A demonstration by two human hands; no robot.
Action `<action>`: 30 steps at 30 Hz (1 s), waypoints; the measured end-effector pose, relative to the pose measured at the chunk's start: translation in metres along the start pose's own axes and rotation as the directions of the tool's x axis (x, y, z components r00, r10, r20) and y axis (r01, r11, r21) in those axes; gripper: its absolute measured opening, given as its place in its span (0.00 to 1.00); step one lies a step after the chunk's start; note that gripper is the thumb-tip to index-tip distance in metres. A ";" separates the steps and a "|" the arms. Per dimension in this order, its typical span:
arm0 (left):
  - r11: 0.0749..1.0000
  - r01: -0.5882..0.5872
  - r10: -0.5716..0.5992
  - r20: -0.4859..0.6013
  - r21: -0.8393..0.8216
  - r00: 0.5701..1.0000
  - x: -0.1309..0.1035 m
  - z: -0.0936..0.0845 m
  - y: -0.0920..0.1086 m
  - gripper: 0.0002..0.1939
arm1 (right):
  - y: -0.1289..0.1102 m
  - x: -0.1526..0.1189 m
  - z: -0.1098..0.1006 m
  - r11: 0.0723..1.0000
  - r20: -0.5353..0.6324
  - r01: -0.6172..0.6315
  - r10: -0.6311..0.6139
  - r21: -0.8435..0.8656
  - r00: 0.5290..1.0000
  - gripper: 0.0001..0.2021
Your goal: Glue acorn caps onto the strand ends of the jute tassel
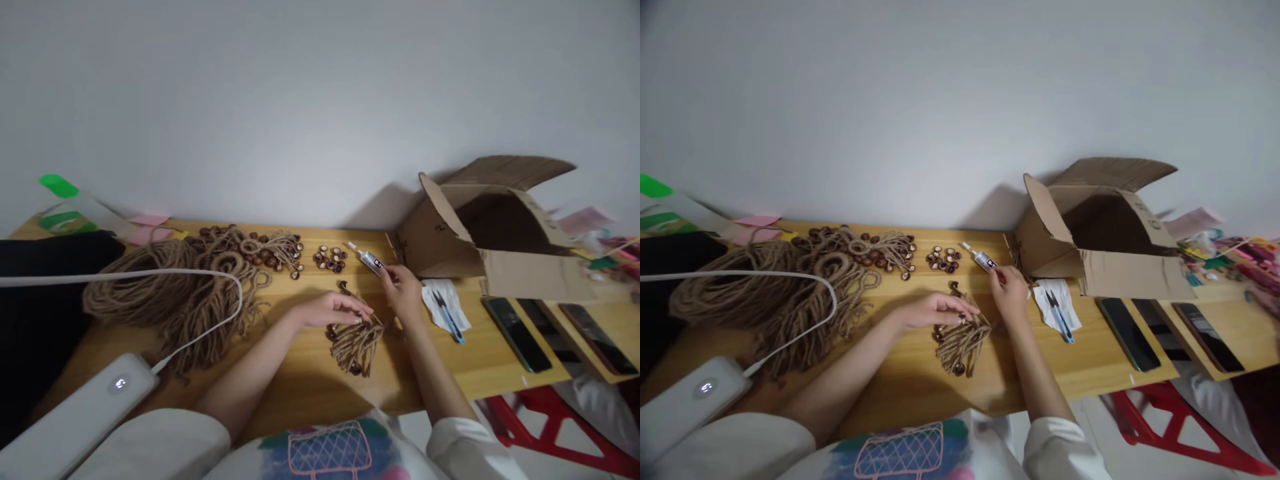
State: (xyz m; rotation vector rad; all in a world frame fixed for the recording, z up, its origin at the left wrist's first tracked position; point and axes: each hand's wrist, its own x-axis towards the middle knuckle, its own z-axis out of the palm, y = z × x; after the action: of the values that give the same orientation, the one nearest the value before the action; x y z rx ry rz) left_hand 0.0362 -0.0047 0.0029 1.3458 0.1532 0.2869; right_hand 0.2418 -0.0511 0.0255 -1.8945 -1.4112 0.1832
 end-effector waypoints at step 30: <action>0.998 0.046 -0.047 -0.012 -0.053 0.999 0.002 -0.001 0.005 0.17 | -0.007 0.064 0.056 0.978 0.148 0.202 -0.194 -0.047 0.970 0.05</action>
State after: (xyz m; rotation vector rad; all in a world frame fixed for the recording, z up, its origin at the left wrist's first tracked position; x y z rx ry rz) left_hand 0.0373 -0.0018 0.0076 1.2870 0.1863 0.2591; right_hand 0.2318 0.0321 0.0103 -1.8048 -1.7107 0.1826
